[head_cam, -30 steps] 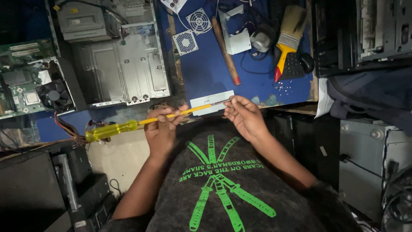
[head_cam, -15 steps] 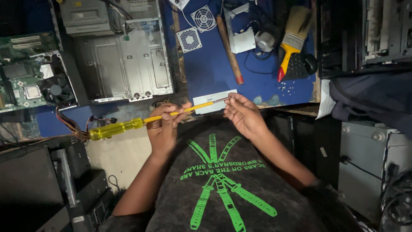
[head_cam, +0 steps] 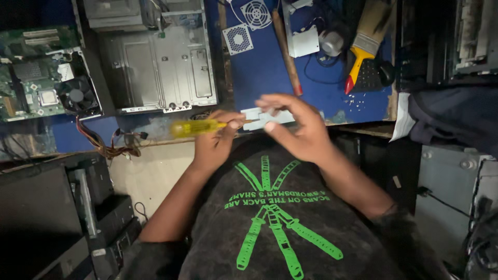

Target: The person assembles a computer power supply unit by hand, attaching a fan and securing the metal casing with screws. They rotate the unit to access different sides and use a screwdriver to fasten screws into the casing.

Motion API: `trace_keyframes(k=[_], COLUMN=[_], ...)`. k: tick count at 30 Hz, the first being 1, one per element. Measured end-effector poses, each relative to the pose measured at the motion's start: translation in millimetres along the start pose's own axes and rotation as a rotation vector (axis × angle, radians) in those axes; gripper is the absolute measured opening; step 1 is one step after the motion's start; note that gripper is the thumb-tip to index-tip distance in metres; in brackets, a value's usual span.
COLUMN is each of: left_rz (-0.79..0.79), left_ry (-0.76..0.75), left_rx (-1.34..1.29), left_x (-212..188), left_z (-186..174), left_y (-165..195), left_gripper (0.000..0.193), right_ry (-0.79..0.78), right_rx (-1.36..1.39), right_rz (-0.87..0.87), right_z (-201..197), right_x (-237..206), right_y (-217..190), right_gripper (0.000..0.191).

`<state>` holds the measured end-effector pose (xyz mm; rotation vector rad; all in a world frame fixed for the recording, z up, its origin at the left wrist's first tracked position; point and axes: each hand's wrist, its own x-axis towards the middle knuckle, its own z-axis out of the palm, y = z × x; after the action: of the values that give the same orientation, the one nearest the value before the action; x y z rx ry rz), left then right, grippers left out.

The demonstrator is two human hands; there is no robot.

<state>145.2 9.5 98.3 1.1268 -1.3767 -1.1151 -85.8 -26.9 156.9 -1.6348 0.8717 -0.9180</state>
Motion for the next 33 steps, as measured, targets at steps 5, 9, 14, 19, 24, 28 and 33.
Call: trace_keyframes(k=[5, 9, 14, 19, 24, 28, 33], left_rz=[-0.013, 0.247, 0.222, 0.219, 0.185, 0.168, 0.154], left_ry=[-0.033, -0.091, -0.147, -0.172, -0.184, -0.189, -0.189], left_rx=[0.256, 0.489, 0.429, 0.41, 0.461, 0.459, 0.453], left_x=[8.4, 12.3, 9.5, 12.4, 15.8, 15.6, 16.7], left_z=[4.1, 0.9, 2.5, 3.6, 3.0, 4.3, 5.7], left_y=[2.8, -7.3, -16.6, -19.9, -24.2, -25.1, -24.2], left_gripper=[0.018, 0.02, 0.02, 0.019, 0.018, 0.018, 0.019], right_ry=[-0.183, -0.188, -0.155, -0.154, -0.154, -0.157, -0.155], right_rx=[-0.336, -0.317, -0.335, -0.299, -0.277, -0.276, -0.273], right_rz=[-0.365, -0.365, -0.339, -0.306, -0.279, -0.26, -0.263], right_z=[13.3, 23.4, 18.1, 17.8, 18.2, 18.3, 18.0], right_x=[39.7, 51.7, 44.7, 42.9, 42.2, 41.5, 41.4], right_y=[-57.4, -60.6, -52.6, -44.3, -37.7, -33.4, -29.8], right_gripper=[0.061, 0.052, 0.044, 0.042, 0.042, 0.043, 0.042])
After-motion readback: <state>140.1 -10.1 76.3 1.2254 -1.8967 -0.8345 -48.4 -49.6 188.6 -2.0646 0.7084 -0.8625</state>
